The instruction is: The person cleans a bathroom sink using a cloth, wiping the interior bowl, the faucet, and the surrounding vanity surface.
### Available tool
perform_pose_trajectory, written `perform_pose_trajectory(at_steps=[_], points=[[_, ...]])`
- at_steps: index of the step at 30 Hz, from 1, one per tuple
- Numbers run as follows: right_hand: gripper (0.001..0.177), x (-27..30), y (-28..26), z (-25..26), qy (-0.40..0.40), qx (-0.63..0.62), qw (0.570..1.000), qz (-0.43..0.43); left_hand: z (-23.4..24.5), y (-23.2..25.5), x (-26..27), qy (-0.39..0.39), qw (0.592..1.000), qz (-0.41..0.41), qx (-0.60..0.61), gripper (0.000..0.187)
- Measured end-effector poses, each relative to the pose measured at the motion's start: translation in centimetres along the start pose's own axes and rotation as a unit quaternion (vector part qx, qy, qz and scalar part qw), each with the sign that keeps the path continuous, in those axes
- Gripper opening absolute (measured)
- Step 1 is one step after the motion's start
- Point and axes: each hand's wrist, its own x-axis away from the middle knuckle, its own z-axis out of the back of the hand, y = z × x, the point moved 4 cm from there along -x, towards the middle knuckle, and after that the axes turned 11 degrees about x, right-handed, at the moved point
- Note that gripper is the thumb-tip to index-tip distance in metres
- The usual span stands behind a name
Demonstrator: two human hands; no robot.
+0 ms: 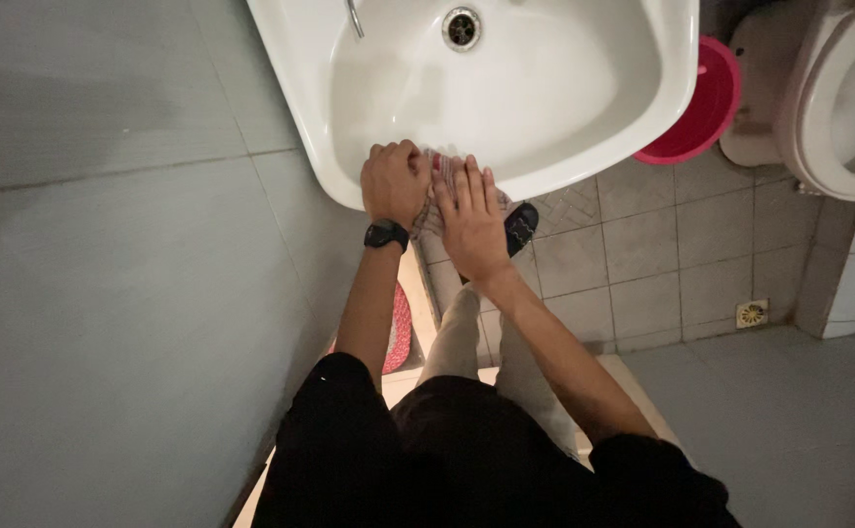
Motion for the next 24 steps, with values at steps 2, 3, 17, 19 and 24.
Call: perform_pose_trajectory(at_steps=[2,3,17,19,24], points=[[0.073,0.2,1.3,-0.5,-0.06,0.079,0.995,0.032,-0.1,0.1,0.1,0.018,1.0,-0.004,0.007,0.013],[0.078,0.3,2.2,-0.7,-0.088,0.118,0.988,0.048,0.0,0.0,0.1,0.028,1.0,-0.006,0.009,0.012],[0.051,1.7,29.0,2.2,0.023,0.317,0.943,0.1,-0.2,-0.2,0.1,0.04,0.999,-0.025,-0.006,0.014],[0.053,0.9,29.8,2.5,0.037,0.296,0.947,0.119,-0.4,-0.3,0.3,0.036,0.999,-0.018,-0.01,0.014],[0.06,0.2,29.1,4.3,0.034,0.406,0.898,0.165,-1.4,-1.2,-0.1,0.013,0.999,0.016,-0.03,0.012]])
